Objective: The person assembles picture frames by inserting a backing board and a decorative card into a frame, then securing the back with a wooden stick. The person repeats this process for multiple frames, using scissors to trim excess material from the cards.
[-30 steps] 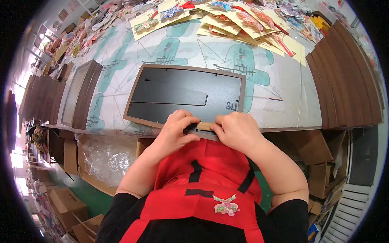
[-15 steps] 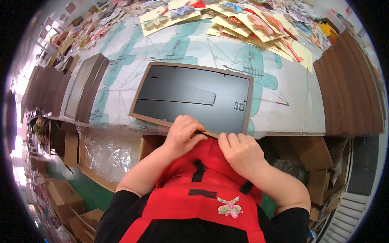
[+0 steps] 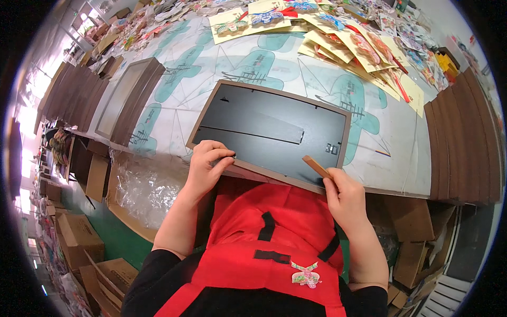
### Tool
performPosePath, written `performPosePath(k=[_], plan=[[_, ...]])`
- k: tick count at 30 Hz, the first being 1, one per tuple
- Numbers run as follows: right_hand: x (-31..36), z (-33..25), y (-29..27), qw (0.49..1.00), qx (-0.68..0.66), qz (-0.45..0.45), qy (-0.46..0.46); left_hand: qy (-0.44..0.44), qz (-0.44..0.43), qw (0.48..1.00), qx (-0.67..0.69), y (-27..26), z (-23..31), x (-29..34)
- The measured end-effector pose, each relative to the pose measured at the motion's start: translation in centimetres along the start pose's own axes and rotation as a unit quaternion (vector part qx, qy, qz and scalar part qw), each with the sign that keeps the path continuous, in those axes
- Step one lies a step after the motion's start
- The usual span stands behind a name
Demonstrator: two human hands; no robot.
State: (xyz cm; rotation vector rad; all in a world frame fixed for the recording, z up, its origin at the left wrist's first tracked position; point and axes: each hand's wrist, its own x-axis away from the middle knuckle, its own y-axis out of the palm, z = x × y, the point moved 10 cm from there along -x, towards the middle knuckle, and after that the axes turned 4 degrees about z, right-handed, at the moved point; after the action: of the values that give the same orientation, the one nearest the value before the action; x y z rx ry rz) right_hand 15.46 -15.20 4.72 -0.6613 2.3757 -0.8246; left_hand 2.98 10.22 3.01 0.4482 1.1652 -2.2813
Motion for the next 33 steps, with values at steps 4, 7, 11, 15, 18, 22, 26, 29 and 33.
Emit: performPosePath(k=[4,7,11,15,18,22,26,29,33], plan=[[-0.4,-1.2,0.8,0.999,-0.007,0.01,-0.03,-0.031,-0.025,0.999,-0.003,0.2,-0.2,-0.7],[-0.6,-1.2,1.2,1.0,-0.008,-0.007,-0.005,-0.004,0.0,1.0,-0.026,0.2,0.5,-0.9],[-0.5,-0.4,1.3,1.0,-0.014,-0.011,0.013,-0.06,-0.013,0.989,0.132,-0.5,0.5,0.5],[-0.7,0.9,2.0,0.991,-0.074,-0.058,0.09,-0.101,-0.159,0.953,0.236,-0.2,0.4,3.4],[-2.1,-0.5,3.3,0.983,-0.112,-0.108,0.097,-0.036,0.05,0.998,0.022,-4.5,0.1,1.8],[-5.8,-6.0,6.3,0.984,-0.104,-0.14,-0.032,-0.129,0.198,0.971,-0.034,-6.2,-6.5,0.8],[-8.5,-9.7,11.3,0.971,-0.041,-0.165,-0.168,-0.264,0.154,0.949,0.073,-3.2,-11.4,0.9],[-10.0,-11.0,15.6,0.962,0.013,-0.199,-0.184,-0.21,0.202,0.956,0.047,-3.8,-10.5,0.7],[-10.6,-12.1,19.4,0.948,0.085,-0.235,-0.196,-0.196,0.228,0.952,0.051,-4.0,-10.4,1.0]])
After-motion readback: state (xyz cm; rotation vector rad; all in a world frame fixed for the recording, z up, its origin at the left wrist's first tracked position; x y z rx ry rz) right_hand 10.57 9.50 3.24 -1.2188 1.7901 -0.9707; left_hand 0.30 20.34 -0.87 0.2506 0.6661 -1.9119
